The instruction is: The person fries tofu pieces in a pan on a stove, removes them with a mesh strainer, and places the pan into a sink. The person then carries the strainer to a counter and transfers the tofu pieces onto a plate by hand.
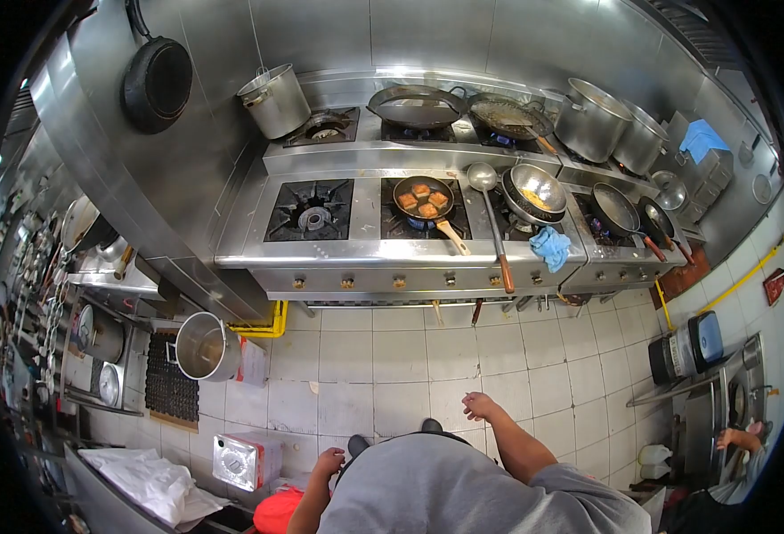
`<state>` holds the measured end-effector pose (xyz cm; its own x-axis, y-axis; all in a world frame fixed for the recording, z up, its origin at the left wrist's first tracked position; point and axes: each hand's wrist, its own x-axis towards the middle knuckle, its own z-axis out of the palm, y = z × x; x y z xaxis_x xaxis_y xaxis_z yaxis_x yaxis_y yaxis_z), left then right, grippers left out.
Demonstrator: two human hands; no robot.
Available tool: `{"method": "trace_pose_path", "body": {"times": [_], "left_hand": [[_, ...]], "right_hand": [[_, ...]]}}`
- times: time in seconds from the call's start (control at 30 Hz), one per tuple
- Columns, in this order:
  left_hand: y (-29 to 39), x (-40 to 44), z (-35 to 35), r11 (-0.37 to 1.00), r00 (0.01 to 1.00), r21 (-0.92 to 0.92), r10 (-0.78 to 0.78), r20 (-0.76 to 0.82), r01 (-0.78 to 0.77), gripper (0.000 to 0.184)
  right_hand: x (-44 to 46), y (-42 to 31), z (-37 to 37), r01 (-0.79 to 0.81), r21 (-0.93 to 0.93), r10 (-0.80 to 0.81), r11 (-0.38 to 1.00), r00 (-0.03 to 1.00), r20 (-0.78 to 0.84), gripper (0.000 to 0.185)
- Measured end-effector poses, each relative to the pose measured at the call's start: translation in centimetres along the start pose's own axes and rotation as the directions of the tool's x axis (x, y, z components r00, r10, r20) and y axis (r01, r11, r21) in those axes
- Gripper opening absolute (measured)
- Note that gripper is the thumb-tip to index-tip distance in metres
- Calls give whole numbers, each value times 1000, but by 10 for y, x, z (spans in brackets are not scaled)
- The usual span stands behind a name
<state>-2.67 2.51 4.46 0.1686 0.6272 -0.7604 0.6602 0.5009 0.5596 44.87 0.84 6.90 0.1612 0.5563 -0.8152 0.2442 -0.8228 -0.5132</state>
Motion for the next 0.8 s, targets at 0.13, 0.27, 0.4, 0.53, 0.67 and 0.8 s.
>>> {"method": "trace_pose_path", "body": {"times": [0.13, 0.27, 0.4, 0.53, 0.67, 0.8], "left_hand": [[-3, 3, 1, 999, 1000, -53, 3, -5, -3, 35], [0, 1, 0, 999, 1000, -52, -9, -1, 9, 34], [-1, 2, 0, 998, 1000, -64, -13, 1, 13, 33], [3, -3, -1, 999, 1000, -40, 0, -7, 0, 33], [3, -3, 0, 999, 1000, -43, -1, -21, 0, 33], [4, -4, -1, 1000, 1000, -28, 1, -23, -1, 33]], "right_hand": [[2, 0, 0, 2, 13, -2, 1000, 1000, -3, 26], [1, -2, 0, 4, 5, -4, 1000, 1000, -3, 26], [0, -4, 1, -4, 1, 4, 1000, 1000, -3, 26], [-1, -4, 1, 0, -4, 0, 1000, 1000, -5, 26], [2, -2, 2, 2, 8, -2, 1000, 1000, 2, 26], [2, -3, 2, 3, 5, -3, 1000, 1000, 4, 25]]}}
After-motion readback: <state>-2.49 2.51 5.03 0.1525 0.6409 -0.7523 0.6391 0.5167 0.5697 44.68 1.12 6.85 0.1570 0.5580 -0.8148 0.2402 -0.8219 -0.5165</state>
